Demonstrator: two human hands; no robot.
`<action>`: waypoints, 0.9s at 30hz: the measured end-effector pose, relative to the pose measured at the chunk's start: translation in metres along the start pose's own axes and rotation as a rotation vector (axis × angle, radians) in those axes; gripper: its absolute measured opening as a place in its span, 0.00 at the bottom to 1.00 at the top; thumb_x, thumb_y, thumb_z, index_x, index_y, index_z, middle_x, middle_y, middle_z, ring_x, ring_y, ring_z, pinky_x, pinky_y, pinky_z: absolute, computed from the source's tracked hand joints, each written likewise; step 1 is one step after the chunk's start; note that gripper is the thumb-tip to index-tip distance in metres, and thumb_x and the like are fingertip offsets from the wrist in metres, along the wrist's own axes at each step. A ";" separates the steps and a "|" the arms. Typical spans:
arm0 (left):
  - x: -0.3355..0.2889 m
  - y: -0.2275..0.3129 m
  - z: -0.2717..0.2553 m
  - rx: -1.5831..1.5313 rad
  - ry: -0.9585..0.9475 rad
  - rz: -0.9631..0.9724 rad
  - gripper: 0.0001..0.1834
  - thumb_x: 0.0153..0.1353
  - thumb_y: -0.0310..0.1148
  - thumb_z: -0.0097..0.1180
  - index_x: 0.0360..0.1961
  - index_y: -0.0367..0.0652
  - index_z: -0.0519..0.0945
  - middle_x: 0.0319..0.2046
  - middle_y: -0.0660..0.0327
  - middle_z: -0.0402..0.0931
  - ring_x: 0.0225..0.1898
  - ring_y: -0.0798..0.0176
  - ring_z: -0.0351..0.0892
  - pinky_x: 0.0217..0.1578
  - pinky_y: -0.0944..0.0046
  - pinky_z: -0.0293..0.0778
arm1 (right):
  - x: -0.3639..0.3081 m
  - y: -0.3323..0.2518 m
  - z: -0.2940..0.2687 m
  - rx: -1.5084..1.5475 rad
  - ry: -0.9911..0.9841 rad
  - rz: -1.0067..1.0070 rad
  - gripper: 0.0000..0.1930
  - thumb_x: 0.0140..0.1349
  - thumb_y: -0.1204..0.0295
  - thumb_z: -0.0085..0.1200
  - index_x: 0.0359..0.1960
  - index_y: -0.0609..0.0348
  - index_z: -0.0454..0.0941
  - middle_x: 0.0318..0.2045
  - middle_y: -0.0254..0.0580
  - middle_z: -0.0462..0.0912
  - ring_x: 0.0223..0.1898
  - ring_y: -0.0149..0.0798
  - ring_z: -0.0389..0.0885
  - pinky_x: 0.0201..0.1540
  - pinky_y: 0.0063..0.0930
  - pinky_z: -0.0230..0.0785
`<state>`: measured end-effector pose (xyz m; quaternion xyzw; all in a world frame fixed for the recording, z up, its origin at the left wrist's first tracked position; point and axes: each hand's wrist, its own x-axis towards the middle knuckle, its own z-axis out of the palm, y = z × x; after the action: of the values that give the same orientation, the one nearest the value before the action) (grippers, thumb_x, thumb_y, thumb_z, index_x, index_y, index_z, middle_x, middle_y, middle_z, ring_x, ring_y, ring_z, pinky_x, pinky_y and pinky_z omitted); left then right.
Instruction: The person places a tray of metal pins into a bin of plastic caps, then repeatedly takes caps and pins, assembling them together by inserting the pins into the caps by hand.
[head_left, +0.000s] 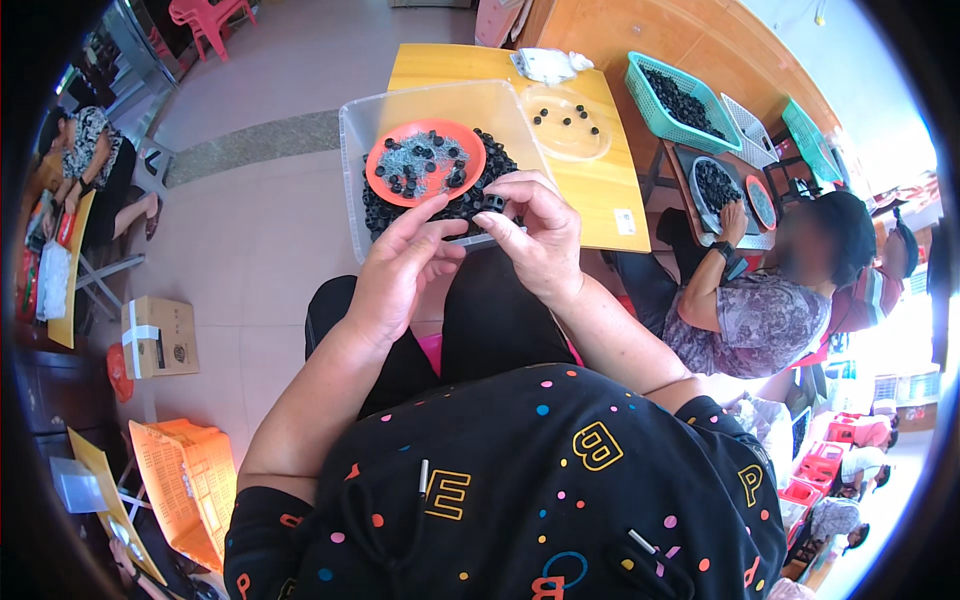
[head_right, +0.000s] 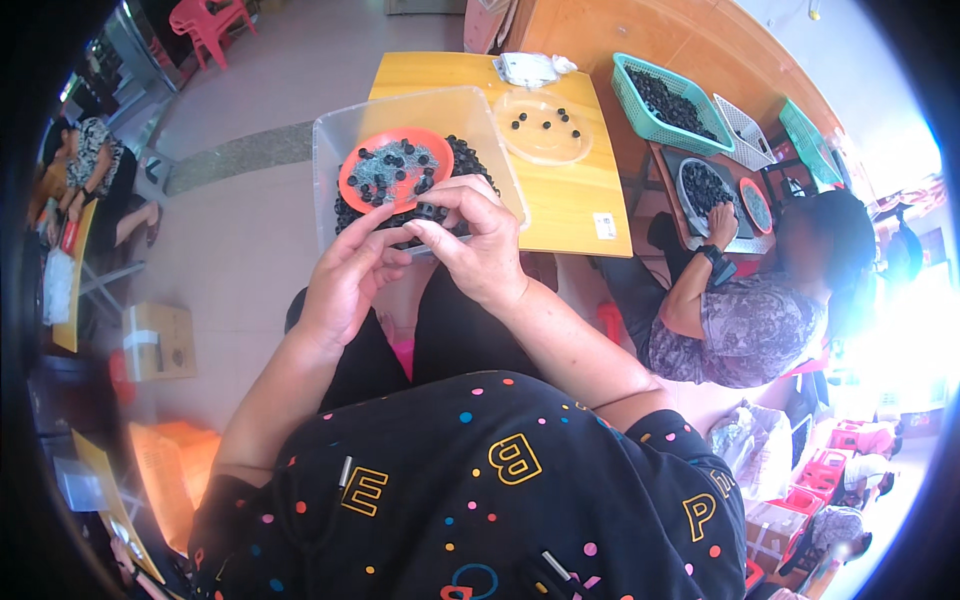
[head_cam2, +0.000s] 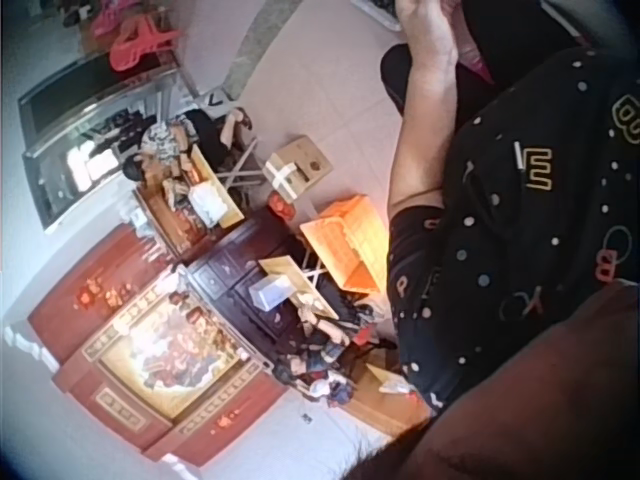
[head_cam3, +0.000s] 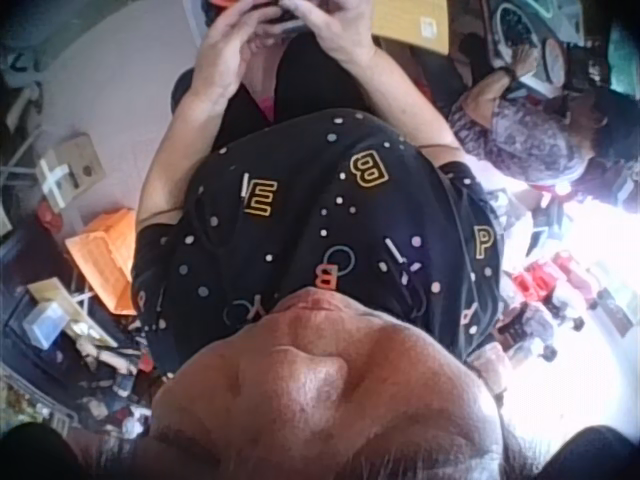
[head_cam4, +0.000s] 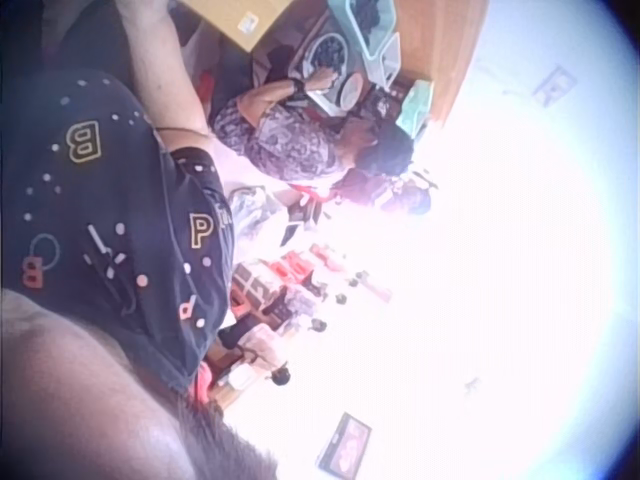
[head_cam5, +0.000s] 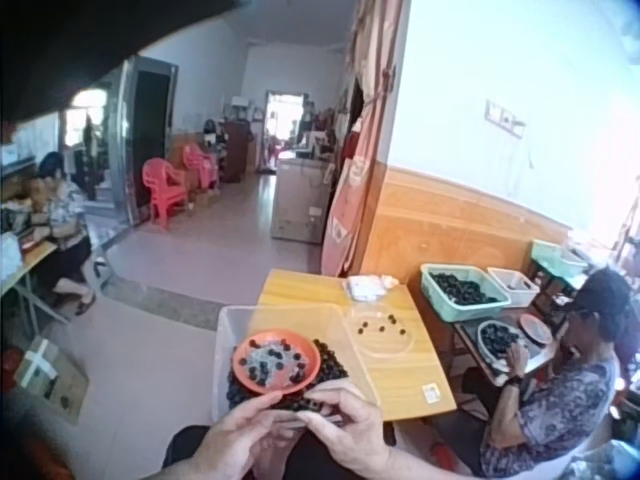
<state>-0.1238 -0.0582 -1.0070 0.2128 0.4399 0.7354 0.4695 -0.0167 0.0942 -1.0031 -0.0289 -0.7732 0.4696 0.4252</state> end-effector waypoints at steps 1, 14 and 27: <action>0.005 0.000 -0.006 -0.002 0.000 -0.002 0.23 0.69 0.29 0.42 0.65 0.38 0.61 0.51 0.53 0.74 0.44 0.67 0.77 0.46 0.67 0.72 | 0.002 0.005 0.001 -0.001 0.000 0.002 0.12 0.52 0.81 0.64 0.40 0.64 0.79 0.40 0.39 0.76 0.35 0.25 0.72 0.34 0.17 0.65; 0.052 -0.022 -0.075 0.172 0.246 -0.094 0.16 0.67 0.31 0.46 0.54 0.36 0.71 0.44 0.57 0.76 0.40 0.68 0.76 0.40 0.69 0.74 | 0.054 0.186 -0.079 -0.041 0.324 0.849 0.12 0.55 0.72 0.61 0.40 0.64 0.81 0.29 0.35 0.81 0.29 0.28 0.75 0.30 0.24 0.68; 0.061 -0.022 -0.074 0.215 0.255 -0.124 0.11 0.67 0.30 0.47 0.48 0.38 0.74 0.40 0.60 0.77 0.38 0.70 0.76 0.36 0.70 0.74 | 0.070 0.160 -0.012 -0.652 -0.923 0.348 0.07 0.51 0.72 0.53 0.30 0.52 0.84 0.31 0.43 0.84 0.36 0.49 0.82 0.43 0.38 0.74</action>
<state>-0.1949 -0.0340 -1.0700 0.1393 0.5842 0.6747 0.4291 -0.1100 0.2229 -1.0769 -0.0770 -0.9665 0.2347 -0.0693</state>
